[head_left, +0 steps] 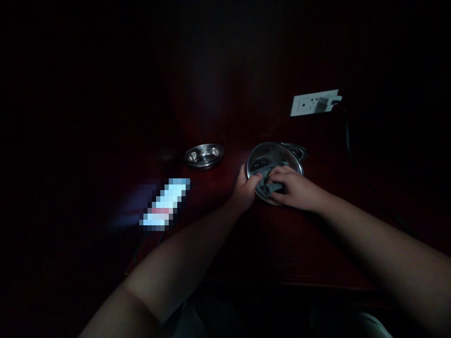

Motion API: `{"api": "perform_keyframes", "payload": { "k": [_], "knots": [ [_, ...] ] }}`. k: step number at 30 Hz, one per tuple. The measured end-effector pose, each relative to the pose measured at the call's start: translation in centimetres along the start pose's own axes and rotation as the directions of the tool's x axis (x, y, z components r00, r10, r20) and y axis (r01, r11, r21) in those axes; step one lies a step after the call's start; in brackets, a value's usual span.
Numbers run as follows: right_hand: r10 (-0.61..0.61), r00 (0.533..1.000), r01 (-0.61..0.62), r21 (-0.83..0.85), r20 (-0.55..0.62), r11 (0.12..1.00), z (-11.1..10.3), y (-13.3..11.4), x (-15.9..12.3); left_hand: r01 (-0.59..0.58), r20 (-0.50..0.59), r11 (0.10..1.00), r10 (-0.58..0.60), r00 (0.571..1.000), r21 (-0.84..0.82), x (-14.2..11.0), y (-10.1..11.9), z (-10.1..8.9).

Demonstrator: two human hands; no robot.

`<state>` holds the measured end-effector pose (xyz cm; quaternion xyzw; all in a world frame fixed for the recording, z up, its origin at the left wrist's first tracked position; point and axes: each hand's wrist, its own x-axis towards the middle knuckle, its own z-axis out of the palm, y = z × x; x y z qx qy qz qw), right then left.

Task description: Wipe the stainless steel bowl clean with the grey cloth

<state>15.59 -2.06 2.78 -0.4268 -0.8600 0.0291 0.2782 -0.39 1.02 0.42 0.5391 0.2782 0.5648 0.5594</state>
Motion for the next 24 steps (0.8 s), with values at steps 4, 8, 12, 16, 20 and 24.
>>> {"api": "perform_keyframes", "payload": {
  "k": [4, 8, 12, 16, 20, 24],
  "knots": [
    [-0.003, 1.0, 0.003, 0.003, 0.006, 1.0, -0.06, 0.03, 0.02, -0.034, 0.012, 0.999, 0.034, 0.999, 0.0, 0.16, -0.32, -0.06],
    [0.011, 1.0, -0.011, -0.028, 0.011, 1.0, -0.14, -0.04, 0.09, -0.033, 0.015, 0.999, 0.033, 0.999, -0.011, 0.13, -0.31, -0.06],
    [0.015, 0.997, -0.017, 0.028, 0.079, 0.999, -0.12, -0.14, 0.15, -0.059, 0.029, 0.998, 0.059, 0.998, 0.001, -0.03, -0.07, 0.01],
    [-0.014, 0.987, -0.005, 0.117, 0.161, 0.993, 0.02, -0.29, 0.18, -0.081, 0.061, 0.996, 0.08, 0.995, 0.023, -0.1, -0.1, -0.03],
    [-0.019, 0.983, -0.007, 0.142, 0.181, 0.99, 0.02, -0.43, 0.17, -0.085, 0.078, 0.996, 0.082, 0.994, 0.034, -0.12, -0.14, -0.08],
    [0.002, 0.983, -0.02, 0.095, 0.183, 0.995, -0.13, -0.7, 0.11, -0.066, 0.063, 0.997, 0.065, 0.996, 0.026, -0.2, 0.2, 0.06]
  ]
}}
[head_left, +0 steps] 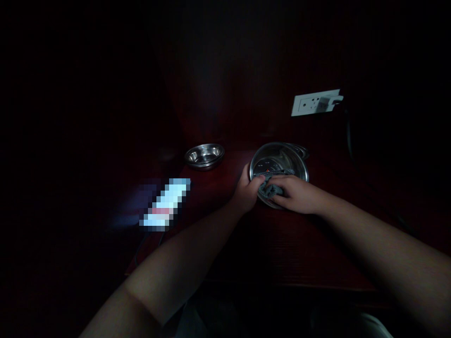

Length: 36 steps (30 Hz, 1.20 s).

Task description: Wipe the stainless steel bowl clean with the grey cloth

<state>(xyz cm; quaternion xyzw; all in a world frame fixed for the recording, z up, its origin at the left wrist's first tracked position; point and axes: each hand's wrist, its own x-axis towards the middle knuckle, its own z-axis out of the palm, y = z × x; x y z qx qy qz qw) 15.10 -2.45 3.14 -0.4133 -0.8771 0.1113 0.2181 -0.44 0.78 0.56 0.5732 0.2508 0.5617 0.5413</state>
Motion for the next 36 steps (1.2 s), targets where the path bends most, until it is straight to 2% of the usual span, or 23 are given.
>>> {"api": "perform_keyframes", "payload": {
  "k": [7, 12, 16, 25, 28, 33, 36],
  "knots": [
    [0.015, 0.997, -0.025, -0.139, -0.073, 0.99, -0.2, -0.9, -0.3, 0.014, -0.068, 1.0, -0.016, 0.998, -0.028, 0.1, -0.1, 0.0],
    [-0.03, 0.997, 0.029, -0.014, -0.068, 0.999, -0.2, -1.3, -0.2, 0.069, -0.141, 0.996, -0.076, 0.987, -0.055, 0.4, -0.8, -0.3],
    [0.001, 0.996, 0.004, 0.051, -0.091, 0.999, -0.1, -1.4, -0.2, 0.152, -0.219, 0.986, -0.164, 0.962, -0.069, 0.4, -0.4, -0.1],
    [0.034, 0.989, -0.01, 0.168, -0.141, 0.986, 0.0, -1.8, -0.1, 0.159, -0.196, 0.982, -0.177, 0.965, -0.101, 0.2, 0.0, -0.1],
    [0.031, 0.986, -0.012, 0.113, -0.166, 0.994, 0.4, -1.6, -0.3, 0.164, -0.206, 0.979, -0.187, 0.96, -0.124, 0.3, 0.1, 0.0],
    [-0.057, 0.979, 0.057, -0.006, -0.194, 0.998, 0.5, -1.3, -0.4, 0.181, -0.201, 0.967, -0.216, 0.955, -0.18, 0.2, 0.3, 0.3],
    [-0.067, 0.98, 0.063, -0.027, -0.188, 0.998, 0.3, -1.4, -0.3, 0.155, -0.18, 0.968, -0.191, 0.965, -0.197, 0.1, 0.2, 0.4]
  ]
}}
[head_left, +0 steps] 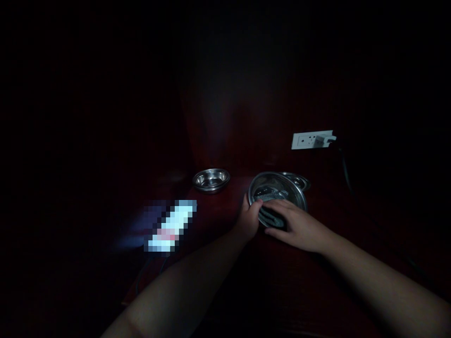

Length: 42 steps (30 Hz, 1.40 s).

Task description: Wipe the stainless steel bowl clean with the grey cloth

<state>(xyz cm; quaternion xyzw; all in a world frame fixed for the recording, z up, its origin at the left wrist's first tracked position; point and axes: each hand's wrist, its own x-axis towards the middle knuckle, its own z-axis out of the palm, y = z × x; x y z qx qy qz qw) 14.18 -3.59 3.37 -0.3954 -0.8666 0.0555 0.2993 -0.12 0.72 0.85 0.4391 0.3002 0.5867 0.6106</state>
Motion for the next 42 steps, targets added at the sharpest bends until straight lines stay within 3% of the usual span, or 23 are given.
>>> {"api": "perform_keyframes", "payload": {
  "k": [10, 21, 32, 42],
  "knots": [
    [-0.015, 0.994, 0.005, 0.098, 0.104, 0.995, 0.7, 0.4, -0.2, -0.025, 0.115, 0.999, 0.029, 0.993, -0.041, -0.1, -0.4, 0.1],
    [0.099, 0.992, -0.114, 0.243, 0.074, 0.963, 0.5, 0.8, -0.3, 0.039, 0.039, 0.999, -0.04, 0.998, 0.029, -0.1, -0.2, 0.0],
    [0.029, 0.992, -0.051, 0.183, 0.122, 0.982, 0.0, 0.8, -0.1, 0.096, -0.01, 0.995, -0.096, 0.995, -0.023, 0.3, -0.6, -0.2],
    [0.052, 0.977, -0.076, 0.109, 0.208, 0.991, -0.1, 1.0, -0.2, 0.096, 0.008, 0.989, -0.096, 0.995, -0.11, 0.4, -0.5, -0.2]
  ]
}}
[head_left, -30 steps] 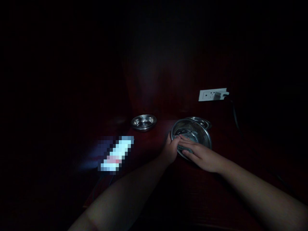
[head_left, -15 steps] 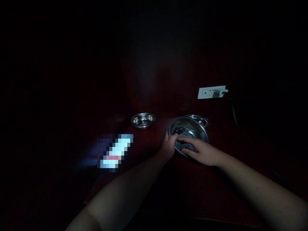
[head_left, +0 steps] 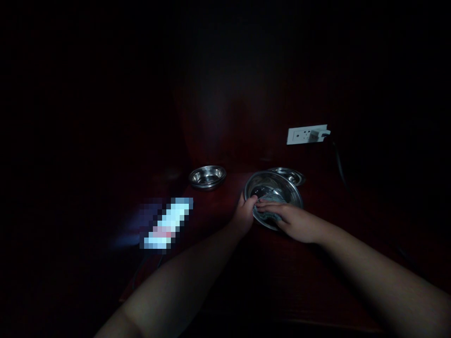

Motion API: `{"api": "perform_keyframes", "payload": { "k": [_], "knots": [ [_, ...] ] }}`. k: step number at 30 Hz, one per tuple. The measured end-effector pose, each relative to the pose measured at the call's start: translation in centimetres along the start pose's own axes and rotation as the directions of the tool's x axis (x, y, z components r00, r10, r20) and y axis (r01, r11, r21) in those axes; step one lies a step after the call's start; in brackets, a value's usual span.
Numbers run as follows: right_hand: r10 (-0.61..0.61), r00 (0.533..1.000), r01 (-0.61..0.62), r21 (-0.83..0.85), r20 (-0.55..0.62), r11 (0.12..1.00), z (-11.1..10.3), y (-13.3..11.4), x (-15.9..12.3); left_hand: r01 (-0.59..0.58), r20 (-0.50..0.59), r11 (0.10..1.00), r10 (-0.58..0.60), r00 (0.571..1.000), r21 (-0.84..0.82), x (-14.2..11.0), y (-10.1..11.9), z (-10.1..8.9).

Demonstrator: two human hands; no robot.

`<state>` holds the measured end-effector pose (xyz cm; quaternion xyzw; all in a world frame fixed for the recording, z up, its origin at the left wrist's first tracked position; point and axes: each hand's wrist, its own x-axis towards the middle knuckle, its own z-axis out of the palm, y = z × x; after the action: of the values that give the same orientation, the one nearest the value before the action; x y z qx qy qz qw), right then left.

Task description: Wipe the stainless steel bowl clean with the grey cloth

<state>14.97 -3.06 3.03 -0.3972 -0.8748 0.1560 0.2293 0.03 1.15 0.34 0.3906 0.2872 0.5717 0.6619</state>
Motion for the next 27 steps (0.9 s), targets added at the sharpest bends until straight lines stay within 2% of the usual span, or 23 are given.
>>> {"api": "perform_keyframes", "payload": {
  "k": [8, 15, 19, 27],
  "knots": [
    [0.036, 0.998, -0.041, -0.09, -0.055, 0.995, 0.29, 0.39, -0.09, 0.013, -0.001, 0.998, -0.013, 1.0, 0.054, -0.43, 0.5, 0.17],
    [-0.029, 0.993, 0.019, -0.091, -0.118, 0.996, -0.23, 0.0, 0.16, -0.006, 0.003, 0.999, 0.006, 1.0, 0.038, -0.16, 0.24, 0.24],
    [-0.069, 0.992, 0.066, -0.026, -0.106, 0.997, -0.32, 0.18, 0.06, 0.004, -0.021, 0.998, -0.003, 1.0, 0.065, -0.52, 0.56, 0.36],
    [0.023, 0.995, -0.002, 0.205, -0.101, 0.979, -0.54, 0.11, 0.13, 0.027, -0.047, 0.996, -0.023, 0.999, 0.088, -0.51, 0.76, 0.29]
  ]
}}
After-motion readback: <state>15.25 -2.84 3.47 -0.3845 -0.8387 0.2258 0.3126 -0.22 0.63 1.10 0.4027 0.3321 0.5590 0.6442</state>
